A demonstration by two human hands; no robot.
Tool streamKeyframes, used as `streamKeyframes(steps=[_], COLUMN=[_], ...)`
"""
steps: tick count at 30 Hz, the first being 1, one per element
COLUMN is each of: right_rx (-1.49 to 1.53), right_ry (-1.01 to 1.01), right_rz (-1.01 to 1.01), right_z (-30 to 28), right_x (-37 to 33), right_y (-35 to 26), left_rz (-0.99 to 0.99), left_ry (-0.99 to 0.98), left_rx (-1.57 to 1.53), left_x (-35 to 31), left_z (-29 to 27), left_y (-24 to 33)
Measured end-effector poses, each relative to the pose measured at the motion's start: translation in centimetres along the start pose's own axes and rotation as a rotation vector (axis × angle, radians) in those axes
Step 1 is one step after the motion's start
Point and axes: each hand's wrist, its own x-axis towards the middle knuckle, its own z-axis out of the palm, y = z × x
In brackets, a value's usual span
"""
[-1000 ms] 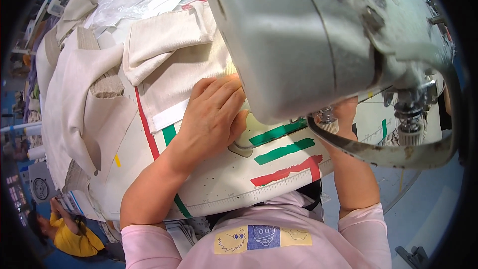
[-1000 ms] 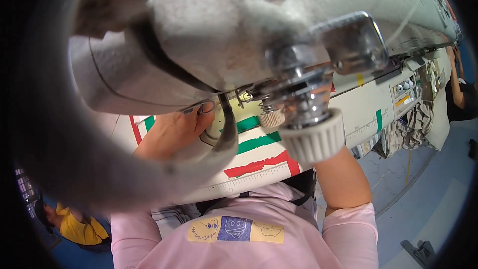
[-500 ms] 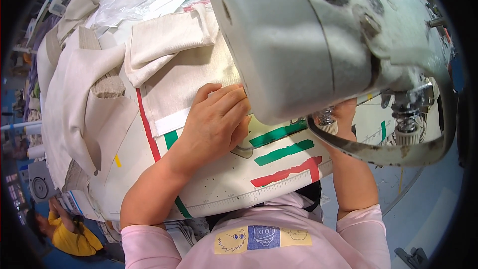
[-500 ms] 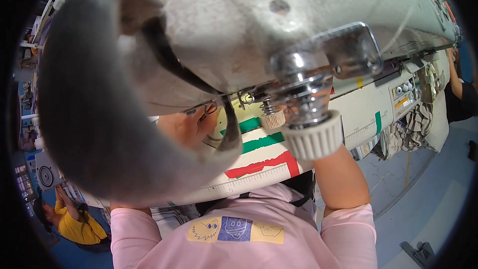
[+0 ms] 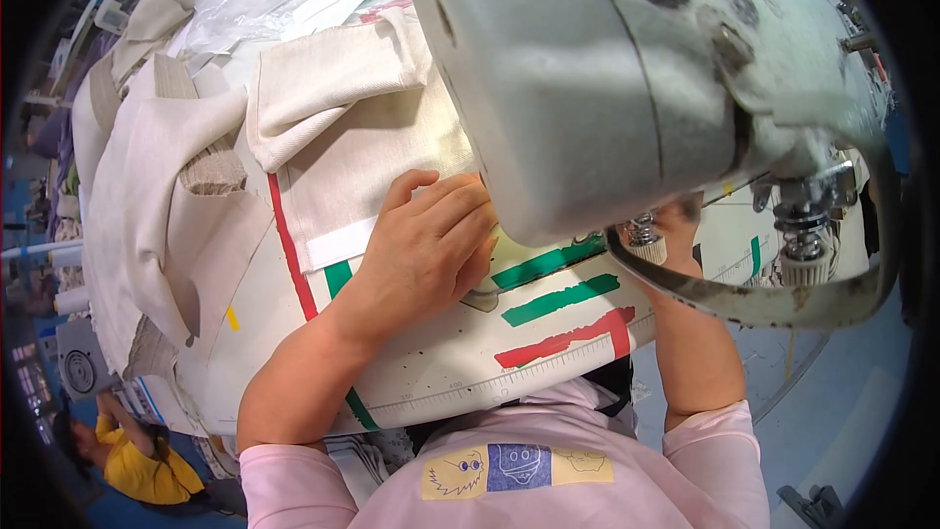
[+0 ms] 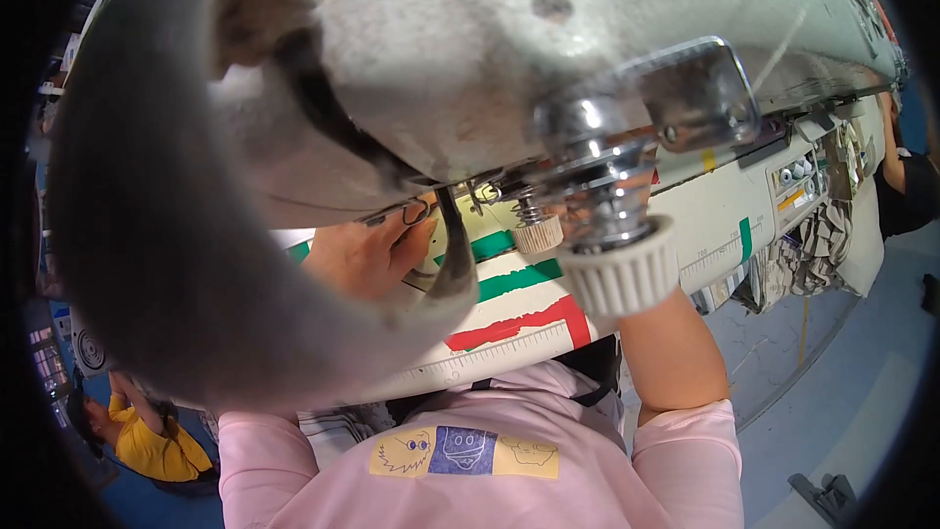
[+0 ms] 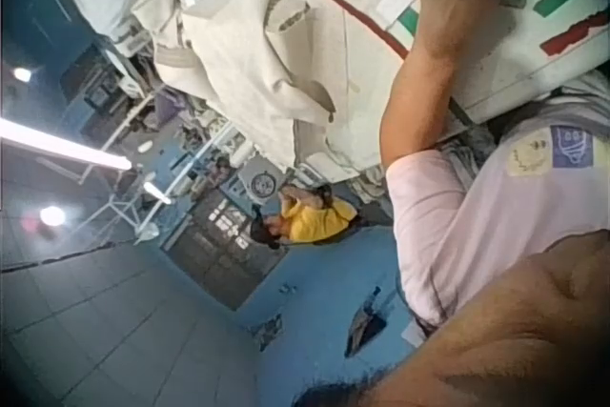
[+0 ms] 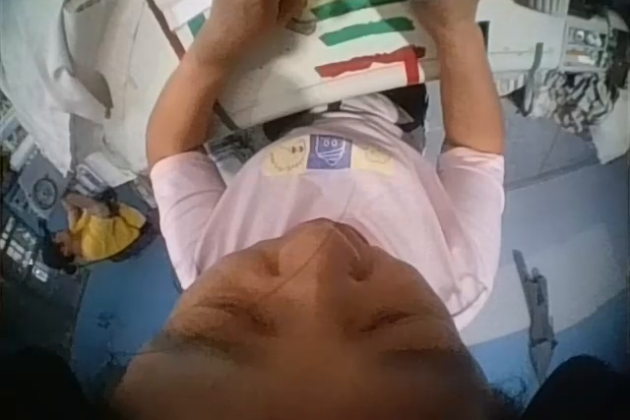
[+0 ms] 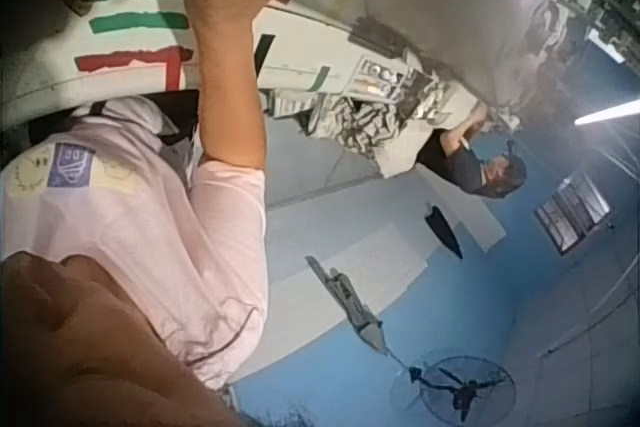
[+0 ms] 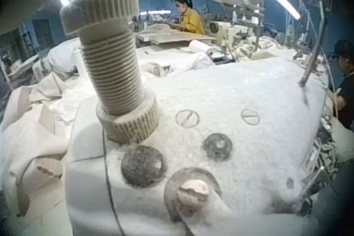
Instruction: Sewing small white strips onto beige fabric pieces using an industrial sewing machine.
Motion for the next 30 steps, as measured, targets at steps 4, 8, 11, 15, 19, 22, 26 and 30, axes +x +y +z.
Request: streamKeyframes(steps=[4,8,11,15,19,22,26,30], right_rx=[-0.018,-0.037,-0.049,-0.075,0.337,0.287,0.413,0.398], right_ry=[-0.001,0.000,0.003,0.011,0.062,0.341,0.393,0.464], right_rz=[0.010,0.013,0.016,0.015,0.274,0.220,0.318,0.322], right_z=[0.0,-0.7,-0.6,-1.9,-2.9,-3.6,-2.9,-2.7], right_x=[-0.2,-1.5,-1.4,-2.9,-1.9,0.1,-0.7,0.0], right_y=[0.8,0.5,0.7,0.5,-0.2,-1.4,-1.0,-1.3], left_rz=[0.059,-0.064,-0.070,-0.090,-0.207,-0.259,-0.568,-0.352], left_ry=[0.015,0.001,-0.029,-0.022,-0.016,0.034,-0.196,-0.482], left_rx=[0.079,-0.071,-0.074,-0.057,-0.020,0.122,0.380,-0.347], left_x=[0.3,-0.3,-0.3,-0.7,-2.0,-3.2,-5.9,-8.1], left_z=[-0.5,0.5,0.3,0.2,-0.2,-3.0,-4.3,-4.4], left_y=[0.3,0.0,0.1,-0.4,-2.3,-4.2,1.7,12.1])
